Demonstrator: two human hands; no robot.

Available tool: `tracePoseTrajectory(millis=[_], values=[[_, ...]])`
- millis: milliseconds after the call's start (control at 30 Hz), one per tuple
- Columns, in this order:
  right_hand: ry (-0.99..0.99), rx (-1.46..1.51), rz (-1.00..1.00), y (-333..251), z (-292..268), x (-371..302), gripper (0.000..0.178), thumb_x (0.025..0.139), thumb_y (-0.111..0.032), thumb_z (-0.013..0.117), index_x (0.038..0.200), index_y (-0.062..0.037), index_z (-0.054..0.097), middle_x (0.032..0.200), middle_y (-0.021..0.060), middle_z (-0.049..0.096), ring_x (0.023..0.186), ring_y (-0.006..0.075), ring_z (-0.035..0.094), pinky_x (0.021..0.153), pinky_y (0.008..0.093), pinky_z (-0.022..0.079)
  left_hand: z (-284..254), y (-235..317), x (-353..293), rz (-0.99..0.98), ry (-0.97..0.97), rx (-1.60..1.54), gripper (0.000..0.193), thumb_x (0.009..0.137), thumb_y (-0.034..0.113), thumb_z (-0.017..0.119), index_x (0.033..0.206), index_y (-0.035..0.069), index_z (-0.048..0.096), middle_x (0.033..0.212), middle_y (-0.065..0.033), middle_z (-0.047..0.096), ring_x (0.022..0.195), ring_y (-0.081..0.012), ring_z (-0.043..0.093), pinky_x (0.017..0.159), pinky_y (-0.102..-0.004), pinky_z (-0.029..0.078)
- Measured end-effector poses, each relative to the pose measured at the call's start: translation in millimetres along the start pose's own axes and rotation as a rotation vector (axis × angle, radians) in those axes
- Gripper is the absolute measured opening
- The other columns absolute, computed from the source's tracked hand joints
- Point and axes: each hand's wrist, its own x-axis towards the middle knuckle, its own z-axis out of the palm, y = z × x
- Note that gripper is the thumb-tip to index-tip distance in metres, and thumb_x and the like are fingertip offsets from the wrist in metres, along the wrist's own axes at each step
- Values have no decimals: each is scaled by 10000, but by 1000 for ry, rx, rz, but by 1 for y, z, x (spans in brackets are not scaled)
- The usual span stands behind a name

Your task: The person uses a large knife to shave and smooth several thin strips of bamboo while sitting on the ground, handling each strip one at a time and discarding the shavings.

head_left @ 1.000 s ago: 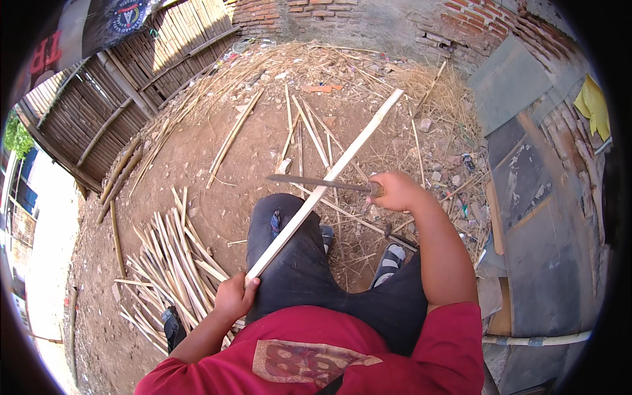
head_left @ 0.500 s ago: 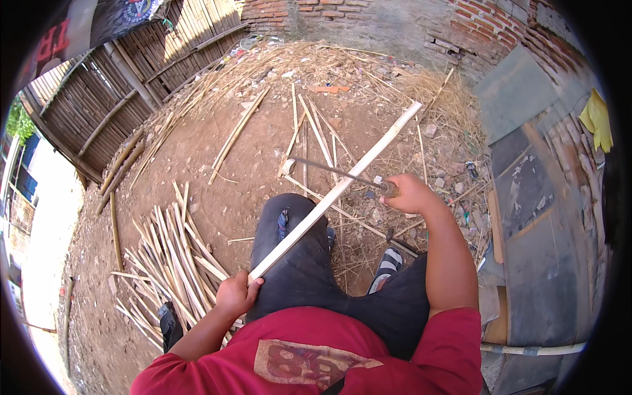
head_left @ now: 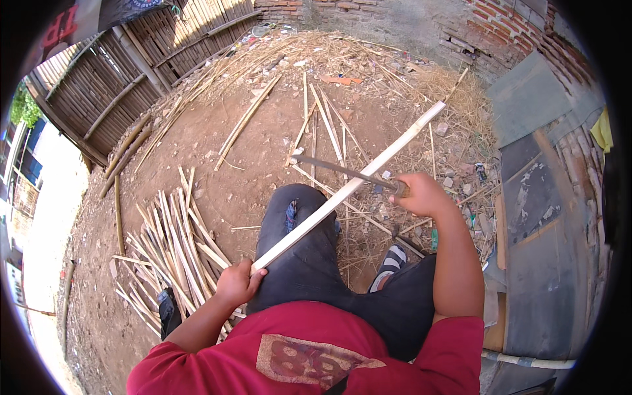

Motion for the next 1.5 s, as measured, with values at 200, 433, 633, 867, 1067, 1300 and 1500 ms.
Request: tracePoseTrajectory(millis=[200, 433, 633, 867, 1067, 1300, 1500], values=[[215, -24, 164, 21, -8, -3, 515, 818, -333, 795, 1211, -16, 692, 1049, 259, 717, 1000, 414, 696, 868, 456, 546, -4, 10, 4, -51, -59, -15, 489, 990, 491, 598, 896, 15, 547, 732, -260, 643, 736, -486, 656, 668, -558, 508], [-116, 50, -19, 13, 17, 10, 493, 824, -302, 785, 1205, -3, 693, 1033, 259, 721, 999, 399, 703, 869, 449, 547, 9, 4, 7, -43, -20, 7, 483, 994, 475, 601, 887, 7, 542, 723, -273, 639, 729, -503, 644, 660, -562, 498], [-14, -65, -33, -14, 15, 6, 431, 834, -292, 767, 1160, -20, 693, 987, 246, 716, 945, 400, 702, 838, 456, 548, -2, 11, 6, -42, 9, -8, 435, 1000, 426, 607, 913, 4, 544, 723, -279, 633, 722, -516, 633, 649, -569, 484], [502, 120, 355, 85, 34, 21, 406, 850, -259, 734, 1192, -43, 698, 1047, 237, 726, 951, 388, 705, 844, 461, 551, 1, 15, 10, -2, -14, 31, 473, 1000, 451, 605, 872, -1, 547, 710, -265, 631, 704, -503, 632, 644, -567, 485], [255, 111, 231, 57, 11, 6, 414, 842, -264, 750, 1191, -47, 705, 1026, 246, 721, 971, 391, 700, 855, 471, 542, -15, 11, 8, -12, -26, 75, 492, 997, 468, 603, 857, 2, 533, 698, -263, 623, 693, -502, 626, 633, -568, 480], [-18, -9, 19, 13, 20, 9, 394, 823, -261, 764, 1130, -20, 715, 1001, 229, 723, 954, 393, 701, 849, 476, 543, 3, 12, 4, -32, 19, 63, 464, 989, 441, 620, 860, 3, 536, 717, -267, 630, 701, -504, 626, 630, -570, 475], [274, -10, -7, 32, 26, 7, 381, 807, -249, 764, 1106, -17, 714, 1007, 229, 724, 943, 394, 701, 831, 466, 547, -3, 16, 8, -29, 9, 62, 462, 993, 442, 609, 876, 0, 545, 741, -272, 637, 717, -506, 629, 646, -575, 476]])
